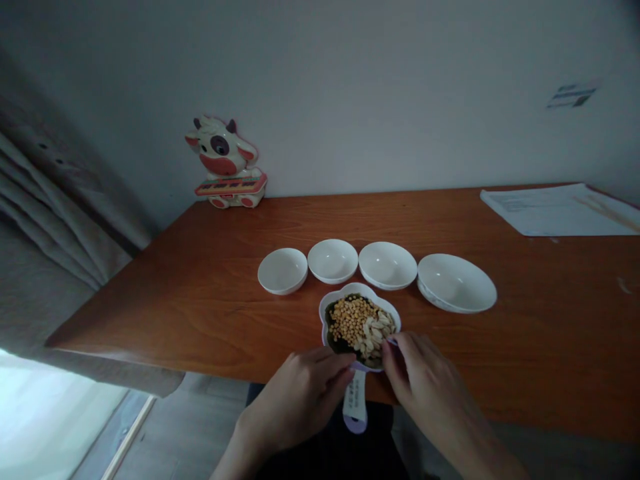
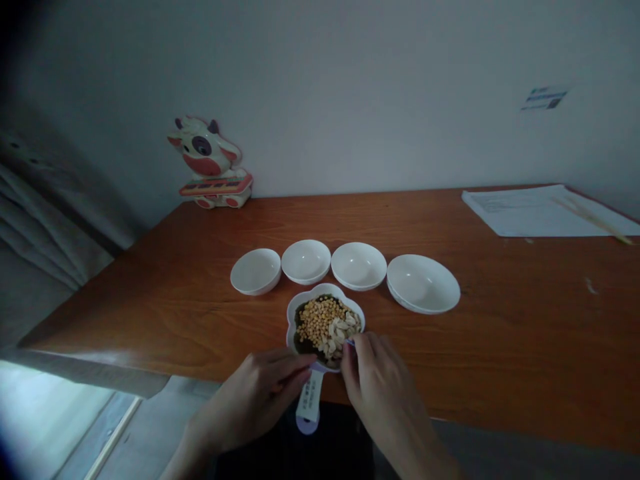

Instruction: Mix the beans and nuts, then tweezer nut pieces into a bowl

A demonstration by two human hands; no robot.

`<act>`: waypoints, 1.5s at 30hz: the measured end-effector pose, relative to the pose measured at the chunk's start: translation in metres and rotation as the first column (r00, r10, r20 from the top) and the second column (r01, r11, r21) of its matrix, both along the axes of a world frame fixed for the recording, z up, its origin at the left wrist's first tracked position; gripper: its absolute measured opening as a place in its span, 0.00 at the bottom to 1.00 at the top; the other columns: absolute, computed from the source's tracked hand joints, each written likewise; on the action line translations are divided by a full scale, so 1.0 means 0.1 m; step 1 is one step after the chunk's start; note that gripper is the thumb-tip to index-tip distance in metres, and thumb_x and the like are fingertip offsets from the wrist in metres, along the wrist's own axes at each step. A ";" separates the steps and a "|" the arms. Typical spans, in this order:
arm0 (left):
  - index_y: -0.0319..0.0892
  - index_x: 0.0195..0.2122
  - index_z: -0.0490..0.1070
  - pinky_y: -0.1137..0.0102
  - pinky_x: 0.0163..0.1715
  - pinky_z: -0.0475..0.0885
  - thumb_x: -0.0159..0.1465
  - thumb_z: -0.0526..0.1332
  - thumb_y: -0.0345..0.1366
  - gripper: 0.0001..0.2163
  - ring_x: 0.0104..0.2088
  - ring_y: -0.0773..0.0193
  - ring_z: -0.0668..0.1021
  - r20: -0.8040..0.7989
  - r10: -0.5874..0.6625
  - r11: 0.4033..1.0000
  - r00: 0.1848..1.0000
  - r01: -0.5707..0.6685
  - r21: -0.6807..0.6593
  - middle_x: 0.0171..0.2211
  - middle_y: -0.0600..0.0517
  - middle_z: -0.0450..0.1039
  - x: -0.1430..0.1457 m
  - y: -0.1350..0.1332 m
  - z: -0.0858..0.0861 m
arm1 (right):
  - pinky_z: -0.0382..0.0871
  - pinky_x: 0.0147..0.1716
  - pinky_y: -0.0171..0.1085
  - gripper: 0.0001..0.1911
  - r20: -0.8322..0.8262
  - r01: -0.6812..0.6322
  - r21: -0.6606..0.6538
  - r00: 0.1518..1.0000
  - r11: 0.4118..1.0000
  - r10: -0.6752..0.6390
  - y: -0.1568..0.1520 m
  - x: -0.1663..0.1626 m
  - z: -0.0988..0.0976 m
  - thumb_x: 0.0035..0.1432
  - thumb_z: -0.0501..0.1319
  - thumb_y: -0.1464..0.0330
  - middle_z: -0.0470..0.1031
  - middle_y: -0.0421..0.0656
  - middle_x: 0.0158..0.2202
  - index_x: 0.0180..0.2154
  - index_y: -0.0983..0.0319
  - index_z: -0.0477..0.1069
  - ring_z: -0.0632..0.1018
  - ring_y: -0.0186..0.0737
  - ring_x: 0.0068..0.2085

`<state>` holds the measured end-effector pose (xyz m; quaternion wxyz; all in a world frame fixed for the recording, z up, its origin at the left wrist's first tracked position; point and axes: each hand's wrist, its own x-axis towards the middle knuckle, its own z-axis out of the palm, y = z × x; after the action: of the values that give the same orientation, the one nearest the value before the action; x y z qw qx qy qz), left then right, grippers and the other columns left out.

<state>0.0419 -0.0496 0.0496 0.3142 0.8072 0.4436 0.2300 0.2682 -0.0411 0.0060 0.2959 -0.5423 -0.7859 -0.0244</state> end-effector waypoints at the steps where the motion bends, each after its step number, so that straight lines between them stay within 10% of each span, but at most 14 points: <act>1: 0.47 0.52 0.77 0.69 0.34 0.77 0.74 0.56 0.36 0.12 0.32 0.62 0.81 0.009 0.030 0.999 1.000 -0.030 0.022 0.36 0.49 0.80 -0.01 0.00 -0.04 | 0.75 0.28 0.42 0.13 0.002 0.002 0.005 1.000 1.000 -0.002 0.05 0.02 -0.01 0.72 0.48 0.66 0.77 0.44 0.29 0.35 0.58 0.65 0.81 0.44 0.29; 8: 0.44 0.57 0.69 0.68 0.34 0.75 0.73 0.58 0.40 0.14 0.30 0.63 0.78 0.060 0.424 0.886 0.904 -0.427 0.178 0.31 0.54 0.74 -0.09 0.29 -0.39 | 0.77 0.33 0.41 0.08 -0.002 -0.123 -0.128 0.992 0.984 0.124 0.49 0.20 0.05 0.70 0.49 0.71 0.81 0.49 0.38 0.45 0.61 0.65 0.83 0.44 0.36; 19: 0.44 0.45 0.71 0.68 0.35 0.75 0.73 0.59 0.44 0.09 0.34 0.62 0.80 0.053 0.403 0.909 0.914 -0.406 0.092 0.38 0.50 0.78 -0.19 0.42 -0.46 | 0.73 0.33 0.42 0.13 0.208 -0.369 -0.263 0.881 0.891 0.426 0.90 0.23 0.28 0.60 0.50 0.82 0.78 0.48 0.35 0.39 0.62 0.65 0.80 0.44 0.36; 26: 0.46 0.55 0.69 0.66 0.44 0.76 0.75 0.54 0.37 0.11 0.42 0.60 0.81 0.102 0.353 0.928 0.930 -0.362 0.093 0.46 0.48 0.78 -0.16 0.44 -0.47 | 0.77 0.37 0.47 0.17 0.294 -0.445 -0.165 0.830 0.880 0.475 0.98 0.09 0.32 0.61 0.53 0.82 0.79 0.51 0.37 0.50 0.66 0.70 0.81 0.50 0.39; 30: 0.46 0.57 0.70 0.64 0.48 0.75 0.74 0.52 0.33 0.14 0.46 0.58 0.80 0.080 0.327 0.936 0.942 -0.334 0.107 0.48 0.46 0.77 -0.15 0.46 -0.46 | 0.77 0.44 0.45 0.23 -0.007 -0.531 -0.073 0.847 0.844 0.532 1.06 0.09 0.41 0.69 0.53 0.74 0.80 0.50 0.44 0.64 0.64 0.62 0.81 0.45 0.44; 34: 0.46 0.62 0.69 0.65 0.42 0.75 0.74 0.51 0.32 0.18 0.40 0.59 0.79 0.013 0.307 0.943 0.952 -0.306 0.132 0.42 0.47 0.74 -0.18 0.44 -0.47 | 0.73 0.53 0.43 0.16 -0.314 -0.480 0.125 0.811 0.869 0.493 1.15 0.19 0.41 0.73 0.50 0.69 0.75 0.46 0.52 0.54 0.55 0.73 0.77 0.41 0.54; 40: 0.50 0.63 0.68 0.68 0.41 0.74 0.74 0.52 0.33 0.18 0.40 0.61 0.78 0.033 0.269 0.961 0.962 -0.271 0.051 0.41 0.49 0.73 -0.21 0.43 -0.44 | 0.68 0.29 0.38 0.28 -0.459 -0.330 0.338 0.760 0.881 0.461 1.01 0.42 0.13 0.75 0.42 0.57 0.73 0.44 0.32 0.41 0.55 0.79 0.75 0.38 0.32; 45: 0.51 0.63 0.69 0.70 0.39 0.73 0.75 0.51 0.33 0.18 0.37 0.63 0.77 0.027 0.268 0.962 0.963 -0.269 0.043 0.39 0.50 0.72 -0.23 0.42 -0.46 | 0.68 0.25 0.33 0.22 -0.618 -0.448 0.187 0.638 0.874 0.459 0.95 0.35 0.08 0.75 0.47 0.58 0.76 0.41 0.29 0.42 0.56 0.77 0.74 0.33 0.26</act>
<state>0.0193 -0.0077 0.0031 0.2659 0.7443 0.5401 0.2893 0.3033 0.0541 0.0141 0.5485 -0.2997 -0.7452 0.2322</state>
